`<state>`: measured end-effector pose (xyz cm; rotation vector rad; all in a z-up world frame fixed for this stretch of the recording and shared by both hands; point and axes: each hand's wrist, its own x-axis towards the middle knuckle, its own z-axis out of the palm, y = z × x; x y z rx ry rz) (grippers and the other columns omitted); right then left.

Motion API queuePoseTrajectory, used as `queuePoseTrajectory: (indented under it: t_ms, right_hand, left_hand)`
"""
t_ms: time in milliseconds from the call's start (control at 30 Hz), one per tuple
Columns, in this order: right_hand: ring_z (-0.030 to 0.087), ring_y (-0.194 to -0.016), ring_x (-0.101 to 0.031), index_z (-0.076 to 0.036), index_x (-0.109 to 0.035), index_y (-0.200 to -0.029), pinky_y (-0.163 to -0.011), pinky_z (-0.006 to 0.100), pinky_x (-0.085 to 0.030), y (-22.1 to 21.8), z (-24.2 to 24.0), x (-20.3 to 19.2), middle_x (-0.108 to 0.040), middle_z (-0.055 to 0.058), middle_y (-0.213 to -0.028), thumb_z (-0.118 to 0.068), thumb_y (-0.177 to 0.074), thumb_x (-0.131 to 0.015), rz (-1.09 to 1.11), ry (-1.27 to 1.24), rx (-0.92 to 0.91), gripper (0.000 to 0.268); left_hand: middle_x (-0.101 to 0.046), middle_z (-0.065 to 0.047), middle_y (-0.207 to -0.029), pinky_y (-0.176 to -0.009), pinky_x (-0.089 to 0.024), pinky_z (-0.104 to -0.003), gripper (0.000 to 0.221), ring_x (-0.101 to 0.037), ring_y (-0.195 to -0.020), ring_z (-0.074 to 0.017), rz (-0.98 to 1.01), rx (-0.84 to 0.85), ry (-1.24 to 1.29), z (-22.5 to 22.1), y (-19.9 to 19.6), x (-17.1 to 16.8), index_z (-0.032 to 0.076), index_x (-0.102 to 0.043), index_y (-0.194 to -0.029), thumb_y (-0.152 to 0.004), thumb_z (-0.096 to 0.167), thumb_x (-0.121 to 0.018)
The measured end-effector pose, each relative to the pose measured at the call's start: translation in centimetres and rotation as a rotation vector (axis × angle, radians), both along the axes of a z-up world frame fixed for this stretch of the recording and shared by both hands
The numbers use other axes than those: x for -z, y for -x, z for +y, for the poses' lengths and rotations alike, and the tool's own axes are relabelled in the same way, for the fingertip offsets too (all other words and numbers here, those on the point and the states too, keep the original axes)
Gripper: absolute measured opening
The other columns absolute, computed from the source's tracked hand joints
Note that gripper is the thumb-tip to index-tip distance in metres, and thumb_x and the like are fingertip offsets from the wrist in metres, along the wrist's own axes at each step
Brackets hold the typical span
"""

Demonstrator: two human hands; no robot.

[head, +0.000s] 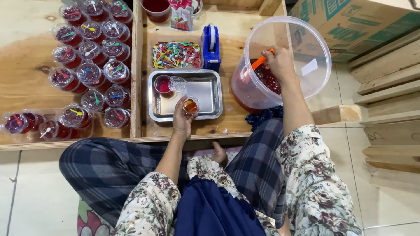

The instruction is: The person fills small plastic cups with a red liquid from a large transparent bucket using an orange ladle and places lids on the filled cups.

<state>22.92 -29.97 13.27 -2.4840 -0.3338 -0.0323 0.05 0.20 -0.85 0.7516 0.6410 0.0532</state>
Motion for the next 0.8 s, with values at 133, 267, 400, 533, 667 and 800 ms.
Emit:
queuePoseTrajectory:
  t_ms: [133,267,400,533,667,800]
  right_hand:
    - [0.030,-0.083,-0.074,-0.018,-0.079,-0.104,-0.074,0.041,-0.056,-1.4,-0.9,1.4,-0.073,0.007,-0.070,-0.034,-0.102,-0.070,-0.121,0.197,0.049,0.019]
    - [0.039,-0.098,-0.071,-0.023,-0.079,-0.110,-0.083,0.049,-0.057,-2.5,-1.4,2.6,-0.076,0.014,-0.093,-0.041,-0.102,-0.065,-0.058,0.289,0.185,0.024]
    - [0.043,-0.099,-0.070,-0.021,-0.080,-0.109,-0.085,0.051,-0.057,-2.5,-1.4,3.2,-0.075,0.018,-0.092,-0.044,-0.100,-0.066,-0.094,0.310,0.178,0.028]
    - [0.048,-0.088,-0.069,-0.004,-0.076,-0.090,-0.076,0.059,-0.051,0.2,0.0,0.2,-0.069,0.022,-0.070,-0.038,-0.100,-0.065,-0.113,0.232,0.090,0.037]
    - [0.038,-0.079,-0.072,-0.011,-0.074,-0.077,-0.076,0.051,-0.056,-0.3,-0.6,1.5,-0.068,0.013,-0.065,-0.037,-0.095,-0.063,-0.035,0.243,0.106,0.034]
    - [0.046,-0.086,-0.073,-0.007,-0.076,-0.083,-0.074,0.057,-0.058,-4.0,-3.2,6.1,-0.071,0.022,-0.075,-0.036,-0.091,-0.063,-0.107,0.347,0.288,0.033]
  left_hand:
    - [-0.066,-0.013,-0.118,-0.075,-0.063,-0.030,0.043,-0.072,-0.096,-0.0303,-0.006,-0.006,0.000,0.1,0.1,0.0,0.030,-0.061,-0.135,-0.095,0.046,-0.055]
    - [-0.066,-0.013,-0.118,-0.075,-0.063,-0.030,0.043,-0.072,-0.096,-0.0304,-0.014,-0.012,0.005,0.2,0.1,0.1,0.030,-0.061,-0.135,-0.095,0.047,-0.055]
    - [-0.066,-0.013,-0.118,-0.075,-0.064,-0.030,0.044,-0.072,-0.097,-0.0300,-0.016,-0.008,0.001,0.2,0.2,0.3,0.030,-0.061,-0.136,-0.096,0.047,-0.054]
    - [-0.065,-0.013,-0.117,-0.076,-0.063,-0.028,0.044,-0.072,-0.098,-0.0292,-0.019,-0.001,-0.005,0.2,0.2,0.0,0.030,-0.060,-0.136,-0.096,0.047,-0.053]
    - [-0.065,-0.014,-0.118,-0.076,-0.064,-0.030,0.043,-0.071,-0.098,-0.0291,-0.019,-0.006,-0.006,0.2,0.2,0.3,0.030,-0.061,-0.135,-0.096,0.047,-0.053]
    - [-0.065,-0.014,-0.119,-0.077,-0.063,-0.030,0.043,-0.071,-0.099,-0.0296,-0.019,-0.008,-0.012,0.2,0.2,0.2,0.030,-0.061,-0.135,-0.096,0.047,-0.054]
